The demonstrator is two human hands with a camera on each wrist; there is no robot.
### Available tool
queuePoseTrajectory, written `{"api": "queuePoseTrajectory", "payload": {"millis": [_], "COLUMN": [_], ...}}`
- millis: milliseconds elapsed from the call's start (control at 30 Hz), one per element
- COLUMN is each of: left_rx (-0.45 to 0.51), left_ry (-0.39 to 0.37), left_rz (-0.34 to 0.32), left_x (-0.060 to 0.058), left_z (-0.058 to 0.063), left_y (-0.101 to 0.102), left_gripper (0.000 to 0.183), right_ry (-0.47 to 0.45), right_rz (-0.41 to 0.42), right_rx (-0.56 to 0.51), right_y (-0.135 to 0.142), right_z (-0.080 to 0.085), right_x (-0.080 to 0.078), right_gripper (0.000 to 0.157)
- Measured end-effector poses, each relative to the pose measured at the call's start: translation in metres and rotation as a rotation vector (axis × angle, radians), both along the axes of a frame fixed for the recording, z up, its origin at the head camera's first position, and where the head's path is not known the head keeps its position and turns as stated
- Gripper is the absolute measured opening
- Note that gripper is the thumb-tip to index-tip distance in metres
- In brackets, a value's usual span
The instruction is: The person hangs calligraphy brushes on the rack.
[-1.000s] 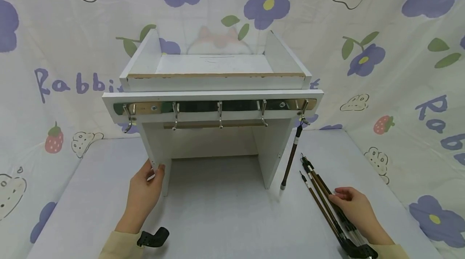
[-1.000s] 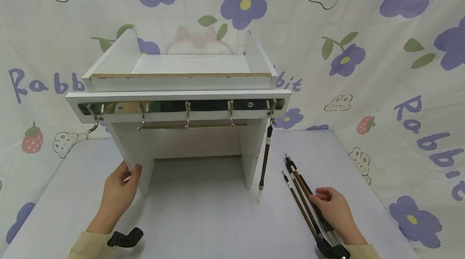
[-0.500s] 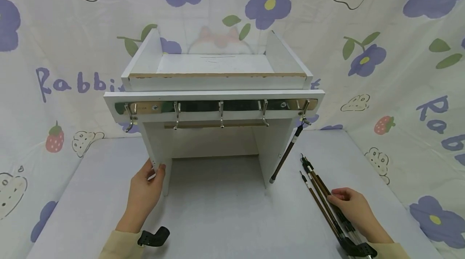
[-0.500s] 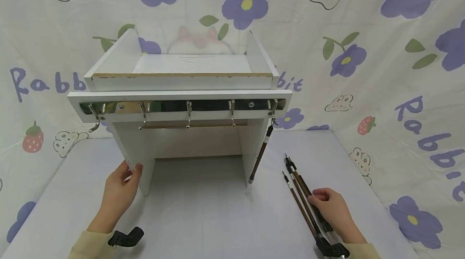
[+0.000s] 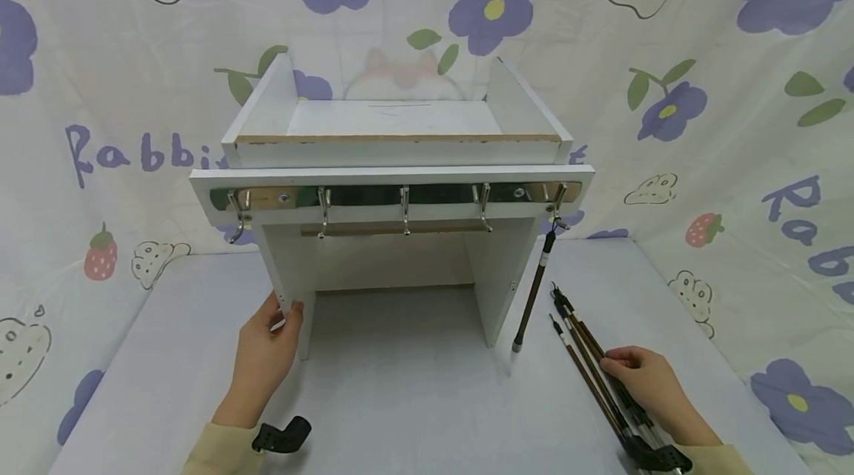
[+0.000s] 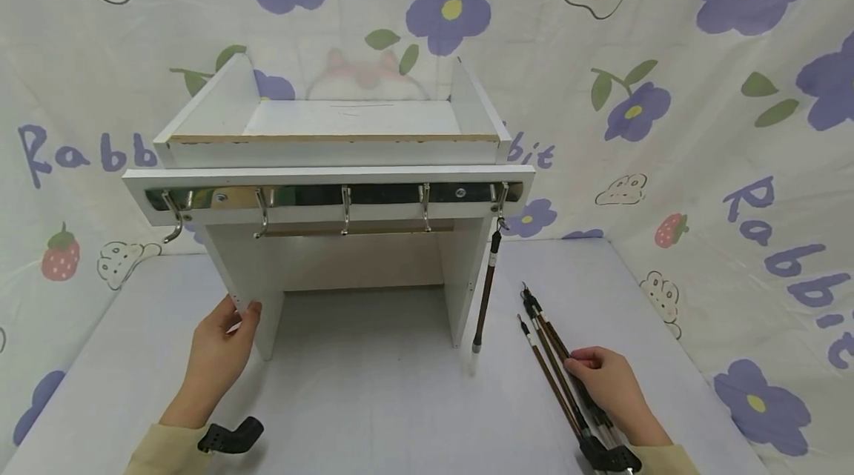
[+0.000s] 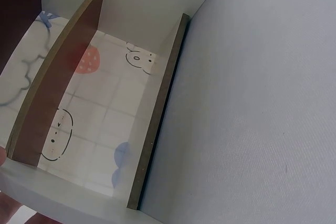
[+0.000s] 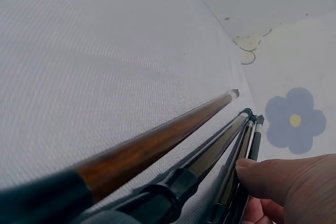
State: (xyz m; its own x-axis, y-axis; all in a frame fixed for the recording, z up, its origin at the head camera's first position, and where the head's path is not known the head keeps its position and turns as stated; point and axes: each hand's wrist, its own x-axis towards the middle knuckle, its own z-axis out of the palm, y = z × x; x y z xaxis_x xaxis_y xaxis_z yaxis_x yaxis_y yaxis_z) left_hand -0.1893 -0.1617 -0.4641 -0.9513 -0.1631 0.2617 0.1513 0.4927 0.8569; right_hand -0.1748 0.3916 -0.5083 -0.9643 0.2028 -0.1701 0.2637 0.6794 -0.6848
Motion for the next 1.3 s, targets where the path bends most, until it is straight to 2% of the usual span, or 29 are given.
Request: {"api": "queuePoseTrajectory", "payload": {"millis": [167, 367, 533, 700, 1133, 1300], "left_rx": [0.007, 0.003, -0.001, 0.000, -0.002, -0.004], "left_ry": [-0.013, -0.012, -0.011, -0.020, -0.014, -0.016], "left_rz": [-0.009, -0.006, -0.001, 0.000, -0.001, 0.000], "left_x": [0.002, 0.001, -0.001, 0.000, 0.001, 0.001], "left_z": [0.003, 0.000, -0.001, 0.000, 0.000, 0.000], "left_y": [0.001, 0.000, 0.000, 0.001, 0.000, 0.001], "left_gripper": [0.047, 0.048, 0.048, 0.049, 0.048, 0.050], "right_ry": [0.002, -0.006, 0.021, 0.045, 0.098, 0.139], "right_rz": [0.001, 0.023, 0.038, 0.045, 0.022, 0.028], "right_rx": [0.015, 0.012, 0.029, 0.040, -0.032, -0.041], "right_y": [0.002, 0.004, 0.005, 0.005, -0.008, -0.015], "right_z": [0.001, 0.006, 0.013, 0.021, 0.045, 0.055], "right_x": [0.001, 0.003, 0.006, 0.008, 0.014, 0.017], "right_gripper": [0.042, 0.045, 0.044, 0.045, 0.057, 0.054]}}
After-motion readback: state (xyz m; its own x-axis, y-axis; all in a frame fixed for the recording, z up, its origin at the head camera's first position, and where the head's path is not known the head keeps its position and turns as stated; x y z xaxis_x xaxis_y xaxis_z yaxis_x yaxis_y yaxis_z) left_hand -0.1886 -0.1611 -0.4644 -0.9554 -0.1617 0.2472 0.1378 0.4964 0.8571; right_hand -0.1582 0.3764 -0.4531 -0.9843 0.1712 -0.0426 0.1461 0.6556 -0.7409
